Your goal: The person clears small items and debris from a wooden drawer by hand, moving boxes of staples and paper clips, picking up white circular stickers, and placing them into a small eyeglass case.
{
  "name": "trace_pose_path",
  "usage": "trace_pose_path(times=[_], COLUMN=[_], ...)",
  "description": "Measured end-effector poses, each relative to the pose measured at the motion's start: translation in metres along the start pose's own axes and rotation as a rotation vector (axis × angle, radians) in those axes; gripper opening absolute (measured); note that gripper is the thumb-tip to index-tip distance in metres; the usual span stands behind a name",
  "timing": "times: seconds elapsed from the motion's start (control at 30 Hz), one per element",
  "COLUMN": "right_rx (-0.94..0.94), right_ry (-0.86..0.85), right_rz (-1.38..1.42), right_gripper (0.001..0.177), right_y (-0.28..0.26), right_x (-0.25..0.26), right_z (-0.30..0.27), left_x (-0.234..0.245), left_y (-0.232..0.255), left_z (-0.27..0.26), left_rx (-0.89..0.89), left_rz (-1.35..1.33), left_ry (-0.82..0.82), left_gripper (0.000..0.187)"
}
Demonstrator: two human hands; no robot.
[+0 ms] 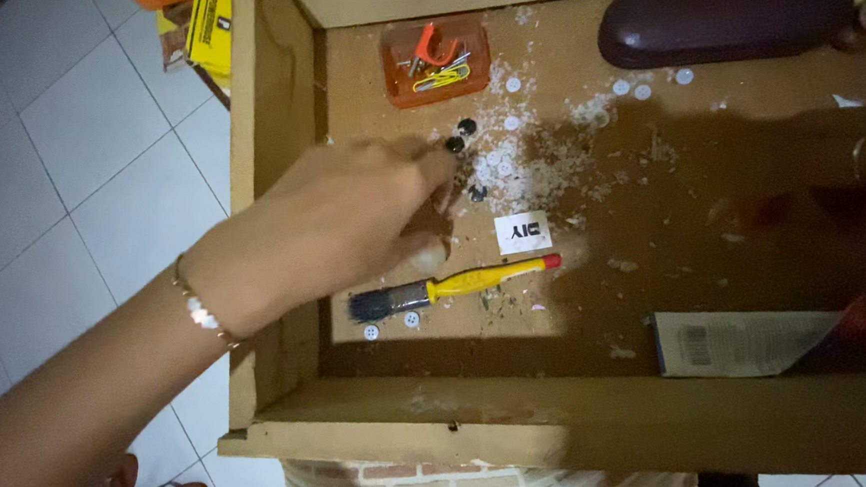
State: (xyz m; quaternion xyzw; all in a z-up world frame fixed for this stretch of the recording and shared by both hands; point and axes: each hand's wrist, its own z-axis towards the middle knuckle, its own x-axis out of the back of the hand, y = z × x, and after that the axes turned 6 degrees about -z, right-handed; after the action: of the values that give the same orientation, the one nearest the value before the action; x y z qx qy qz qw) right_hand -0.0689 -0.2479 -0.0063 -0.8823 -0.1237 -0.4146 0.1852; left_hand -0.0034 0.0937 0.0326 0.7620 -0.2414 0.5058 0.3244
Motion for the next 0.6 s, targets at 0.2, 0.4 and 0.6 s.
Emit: trace_pose_path(times=[0.2, 0.4, 0.6], right_rx=[-0.063, -0.099, -0.11], right_ry=[-0.042, -0.093, -0.186], right_rz=[-0.019, -0.086, -0.176], right_gripper=[0.018, 0.018, 0.019], right_y=[-0.002, 0.0, 0.0], right_x=[-0.001, 0.002, 0.005], right_z=[-0.021, -0.036, -0.046], left_x=[-0.016, -0.007, -0.006], left_y=[0.004, -0.005, -0.028], left_z=[-0.003, -0.012, -0.008], left_rx=[-0.052, 0.022, 0.269], left_rz=[-0.21, -0.45, -1.137], left_ry=[-0.056, -0.156, -0.269], left_gripper=[0.027, 0.038, 0.025])
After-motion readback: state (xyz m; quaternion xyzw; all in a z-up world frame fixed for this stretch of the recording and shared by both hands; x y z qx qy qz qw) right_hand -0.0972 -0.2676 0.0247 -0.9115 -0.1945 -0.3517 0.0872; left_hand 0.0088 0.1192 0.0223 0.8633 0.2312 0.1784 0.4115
